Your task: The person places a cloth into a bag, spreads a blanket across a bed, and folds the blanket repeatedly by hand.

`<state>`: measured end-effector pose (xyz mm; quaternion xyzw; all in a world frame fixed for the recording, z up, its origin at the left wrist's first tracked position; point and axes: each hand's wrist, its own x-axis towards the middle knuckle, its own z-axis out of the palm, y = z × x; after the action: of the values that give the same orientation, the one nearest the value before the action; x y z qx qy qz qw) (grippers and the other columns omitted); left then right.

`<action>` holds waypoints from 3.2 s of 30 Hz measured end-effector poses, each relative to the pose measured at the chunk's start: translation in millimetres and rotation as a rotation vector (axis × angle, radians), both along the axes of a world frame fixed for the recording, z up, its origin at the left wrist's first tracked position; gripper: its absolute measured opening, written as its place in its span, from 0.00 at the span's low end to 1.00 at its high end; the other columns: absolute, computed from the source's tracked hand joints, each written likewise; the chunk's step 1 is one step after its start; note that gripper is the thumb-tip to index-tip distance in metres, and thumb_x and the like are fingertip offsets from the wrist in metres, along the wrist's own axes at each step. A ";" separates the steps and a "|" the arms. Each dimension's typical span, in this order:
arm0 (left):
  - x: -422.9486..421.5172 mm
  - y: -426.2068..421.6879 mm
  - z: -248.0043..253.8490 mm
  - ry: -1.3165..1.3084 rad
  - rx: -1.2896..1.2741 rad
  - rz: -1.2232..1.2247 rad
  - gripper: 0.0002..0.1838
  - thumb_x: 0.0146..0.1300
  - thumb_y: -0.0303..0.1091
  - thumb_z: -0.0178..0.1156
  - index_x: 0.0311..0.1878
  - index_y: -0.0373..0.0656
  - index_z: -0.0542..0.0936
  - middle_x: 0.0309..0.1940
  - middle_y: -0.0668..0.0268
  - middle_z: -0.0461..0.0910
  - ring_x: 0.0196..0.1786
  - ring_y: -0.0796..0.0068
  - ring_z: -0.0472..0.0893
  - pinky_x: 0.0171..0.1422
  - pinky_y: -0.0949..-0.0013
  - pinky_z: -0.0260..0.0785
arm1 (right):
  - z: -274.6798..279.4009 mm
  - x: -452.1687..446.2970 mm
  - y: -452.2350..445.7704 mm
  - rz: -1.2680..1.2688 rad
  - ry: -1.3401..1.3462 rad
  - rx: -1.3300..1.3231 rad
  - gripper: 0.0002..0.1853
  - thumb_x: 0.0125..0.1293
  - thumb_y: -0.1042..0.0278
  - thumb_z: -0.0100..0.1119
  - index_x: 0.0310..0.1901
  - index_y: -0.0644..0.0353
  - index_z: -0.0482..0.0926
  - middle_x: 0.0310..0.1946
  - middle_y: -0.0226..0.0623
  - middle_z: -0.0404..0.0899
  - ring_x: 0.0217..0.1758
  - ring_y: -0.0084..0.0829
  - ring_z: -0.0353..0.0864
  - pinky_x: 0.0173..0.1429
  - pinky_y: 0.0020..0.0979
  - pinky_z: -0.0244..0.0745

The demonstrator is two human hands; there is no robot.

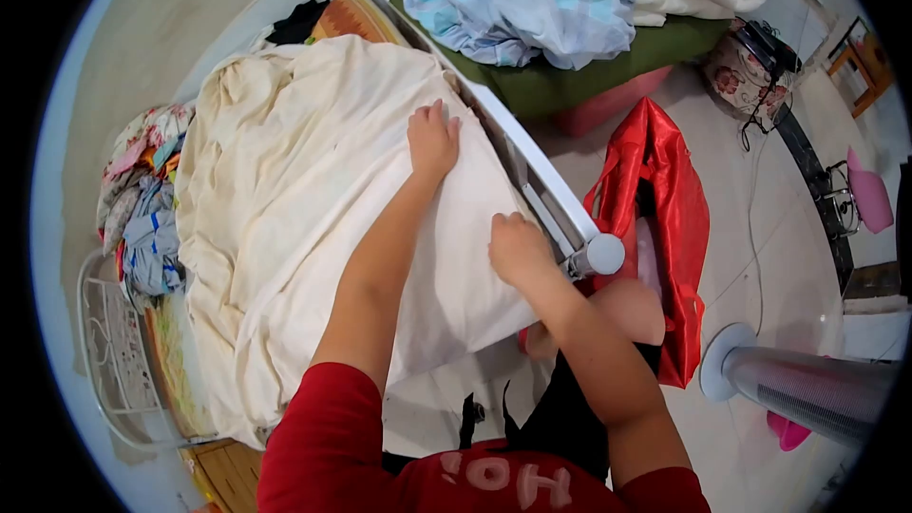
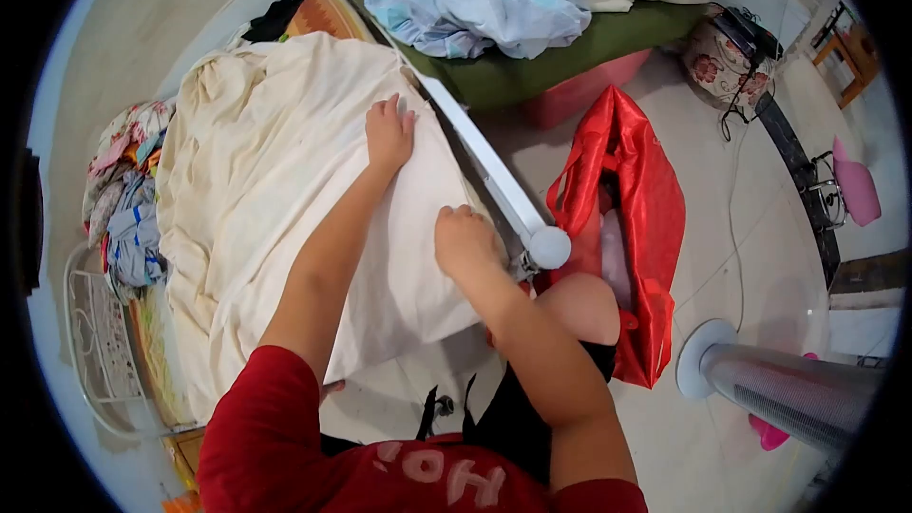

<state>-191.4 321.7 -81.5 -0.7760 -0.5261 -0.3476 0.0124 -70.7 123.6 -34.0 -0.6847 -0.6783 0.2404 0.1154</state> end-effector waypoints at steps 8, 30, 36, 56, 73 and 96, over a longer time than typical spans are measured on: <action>-48.5 -189.8 26.1 0.402 -0.334 -0.149 0.29 0.65 0.47 0.45 0.69 0.52 0.57 0.70 0.51 0.47 0.72 0.51 0.46 0.71 0.46 0.36 | 5.9 18.6 -28.3 0.158 -0.007 -0.032 0.08 0.54 0.78 0.48 0.36 0.69 0.74 0.41 0.56 0.73 0.47 0.46 0.76 0.50 0.38 0.73; -229.4 -369.1 56.1 0.183 -0.345 0.176 0.32 0.62 0.44 0.51 0.68 0.48 0.56 0.68 0.49 0.51 0.71 0.51 0.49 0.69 0.42 0.40 | -37.9 5.7 -98.7 -0.324 0.141 0.399 0.19 0.61 0.63 0.55 0.48 0.63 0.62 0.41 0.59 0.73 0.45 0.56 0.73 0.48 0.47 0.67; -265.1 -371.7 70.5 0.240 -0.368 0.100 0.29 0.63 0.43 0.52 0.67 0.51 0.59 0.68 0.51 0.51 0.71 0.51 0.48 0.69 0.42 0.40 | 9.8 33.9 -82.2 0.187 -0.594 0.400 0.08 0.61 0.70 0.48 0.41 0.58 0.66 0.31 0.47 0.71 0.26 0.47 0.78 0.28 0.42 0.74; -320.6 -397.7 61.5 0.179 -0.558 0.125 0.33 0.60 0.49 0.53 0.66 0.46 0.60 0.67 0.47 0.53 0.71 0.51 0.49 0.69 0.39 0.38 | -47.9 -184.3 -109.9 -0.073 -0.274 0.528 0.24 0.62 0.60 0.47 0.61 0.49 0.65 0.65 0.45 0.56 0.70 0.44 0.50 0.67 0.60 0.35; -461.3 -438.4 46.1 -0.016 -0.140 0.207 0.26 0.54 0.32 0.57 0.59 0.41 0.68 0.60 0.50 0.63 0.66 0.51 0.59 0.69 0.45 0.43 | -53.5 -185.0 -103.3 -0.139 -0.347 0.522 0.23 0.64 0.61 0.46 0.61 0.46 0.66 0.65 0.45 0.57 0.70 0.42 0.52 0.66 0.59 0.43; -582.3 -535.1 66.1 0.000 -0.286 0.287 0.10 0.50 0.32 0.58 0.37 0.43 0.75 0.36 0.54 0.71 0.39 0.52 0.73 0.43 0.56 0.67 | 25.9 -543.8 -335.4 0.112 0.932 0.327 0.11 0.59 0.72 0.53 0.44 0.62 0.76 0.41 0.44 0.77 0.42 0.36 0.78 0.47 0.31 0.72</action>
<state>-773.6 -213.4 -15.4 -0.6870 -0.6753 -0.2639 -0.0485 -614.5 -211.8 -8.1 -0.4398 -0.6192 0.4172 0.4991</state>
